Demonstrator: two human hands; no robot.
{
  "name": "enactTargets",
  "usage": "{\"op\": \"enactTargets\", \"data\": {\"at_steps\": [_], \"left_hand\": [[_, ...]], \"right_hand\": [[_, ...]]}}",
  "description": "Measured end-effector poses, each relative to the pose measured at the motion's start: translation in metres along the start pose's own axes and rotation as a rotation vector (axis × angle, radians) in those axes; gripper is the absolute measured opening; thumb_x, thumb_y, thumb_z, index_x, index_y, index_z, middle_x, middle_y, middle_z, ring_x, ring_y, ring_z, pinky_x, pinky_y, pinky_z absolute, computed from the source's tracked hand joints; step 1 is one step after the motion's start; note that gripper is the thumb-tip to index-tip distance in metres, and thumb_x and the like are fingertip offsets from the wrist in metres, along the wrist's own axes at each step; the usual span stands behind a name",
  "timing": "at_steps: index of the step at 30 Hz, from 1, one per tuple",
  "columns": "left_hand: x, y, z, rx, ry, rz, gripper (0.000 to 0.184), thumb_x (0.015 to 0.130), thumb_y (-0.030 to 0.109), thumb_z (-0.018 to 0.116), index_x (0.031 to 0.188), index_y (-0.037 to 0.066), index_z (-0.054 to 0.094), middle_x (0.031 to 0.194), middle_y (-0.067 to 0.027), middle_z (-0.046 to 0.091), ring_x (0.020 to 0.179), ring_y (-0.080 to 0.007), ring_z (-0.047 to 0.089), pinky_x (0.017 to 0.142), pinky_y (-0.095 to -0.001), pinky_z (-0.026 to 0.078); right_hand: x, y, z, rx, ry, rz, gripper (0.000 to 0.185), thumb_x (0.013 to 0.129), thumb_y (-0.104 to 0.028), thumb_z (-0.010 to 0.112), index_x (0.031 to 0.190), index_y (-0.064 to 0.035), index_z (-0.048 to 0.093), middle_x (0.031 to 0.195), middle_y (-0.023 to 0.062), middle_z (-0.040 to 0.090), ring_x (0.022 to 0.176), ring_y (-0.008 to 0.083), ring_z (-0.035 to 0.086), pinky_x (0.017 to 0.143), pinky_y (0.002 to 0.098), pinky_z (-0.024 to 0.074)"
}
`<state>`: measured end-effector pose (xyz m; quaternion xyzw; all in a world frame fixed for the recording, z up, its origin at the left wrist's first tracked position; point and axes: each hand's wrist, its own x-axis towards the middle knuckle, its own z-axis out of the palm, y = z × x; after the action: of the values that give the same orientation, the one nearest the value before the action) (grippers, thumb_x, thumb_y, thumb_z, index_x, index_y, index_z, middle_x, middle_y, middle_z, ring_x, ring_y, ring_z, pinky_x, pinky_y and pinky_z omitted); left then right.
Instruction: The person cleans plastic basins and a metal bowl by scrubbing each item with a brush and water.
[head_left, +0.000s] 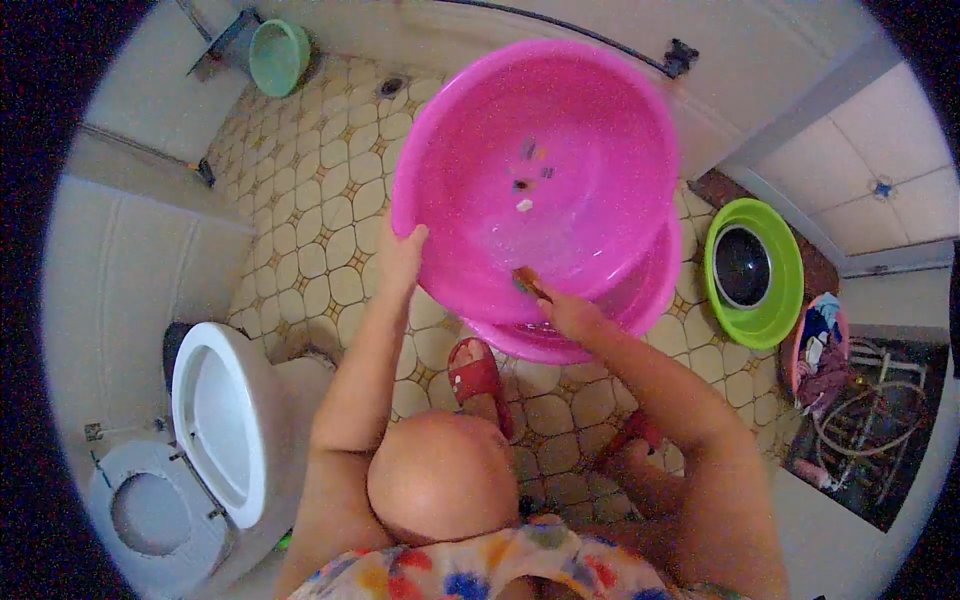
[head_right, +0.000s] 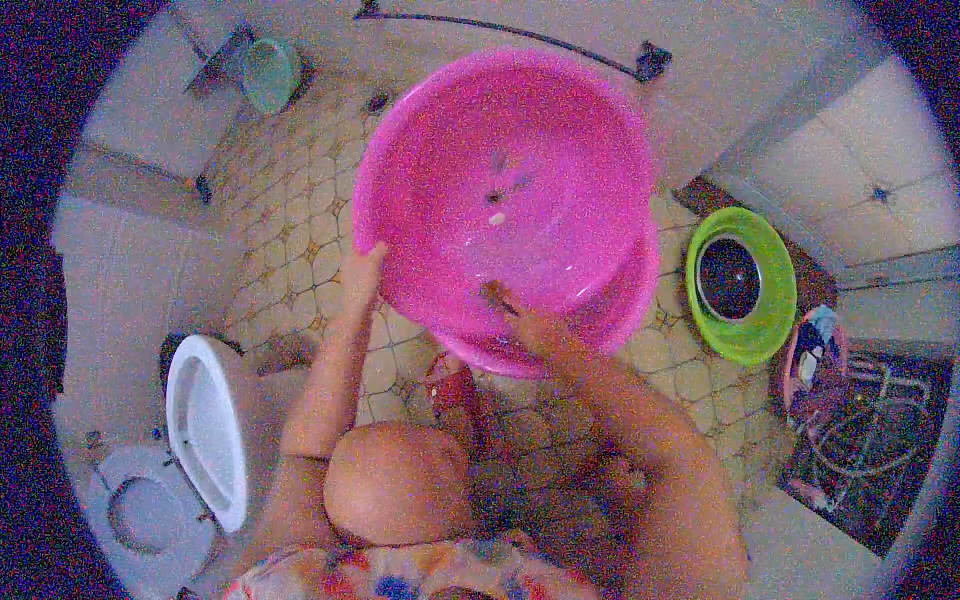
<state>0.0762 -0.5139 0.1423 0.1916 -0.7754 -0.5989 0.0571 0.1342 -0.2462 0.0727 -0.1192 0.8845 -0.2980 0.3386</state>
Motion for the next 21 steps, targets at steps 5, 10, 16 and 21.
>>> {"op": "enactTargets", "data": {"at_steps": [5,10,16,21], "left_hand": [[0.016,0.066,-0.010,-0.004,-0.314,0.063,0.051,0.077,0.018,0.062,0.120,0.000,0.042,0.107,-0.0127,0.055,0.097,-0.0227,0.054,0.086,-0.0345,0.041],[-0.014,0.011,-0.007,-0.182,-0.035,0.233,0.056,0.078,0.022,0.064,0.124,0.001,0.038,0.117,-0.0132,0.047,0.108,-0.0215,0.046,0.093,-0.0342,0.036],[-0.076,-0.064,0.011,-0.055,-0.033,0.075,0.053,0.077,0.014,0.063,0.123,0.000,0.039,0.113,-0.0124,0.051,0.105,-0.0223,0.049,0.091,-0.0337,0.037],[-0.036,-0.006,0.009,-0.171,0.083,0.178,0.048,0.071,0.002,0.057,0.117,-0.002,0.044,0.103,-0.0112,0.056,0.094,-0.0214,0.053,0.085,-0.0326,0.041]], "right_hand": [[0.022,0.036,0.023,-0.069,0.102,0.004,0.050,0.090,-0.035,0.035,0.136,-0.0235,0.020,0.090,0.0290,0.058,0.084,0.0455,0.057,0.076,0.0536,0.0435],[0.028,0.027,0.030,-0.017,0.124,0.070,0.049,0.090,-0.033,0.037,0.135,-0.0248,0.021,0.086,0.0286,0.059,0.081,0.0457,0.057,0.072,0.0553,0.0439],[0.029,-0.008,0.026,0.106,0.147,0.185,0.048,0.090,-0.038,0.039,0.133,-0.0184,0.032,0.096,0.0260,0.058,0.091,0.0421,0.056,0.080,0.0465,0.0435],[0.060,-0.014,0.067,0.439,0.216,-0.123,0.047,0.090,-0.035,0.040,0.133,-0.0169,0.033,0.111,0.0244,0.054,0.107,0.0355,0.051,0.091,0.0393,0.0384]]}}
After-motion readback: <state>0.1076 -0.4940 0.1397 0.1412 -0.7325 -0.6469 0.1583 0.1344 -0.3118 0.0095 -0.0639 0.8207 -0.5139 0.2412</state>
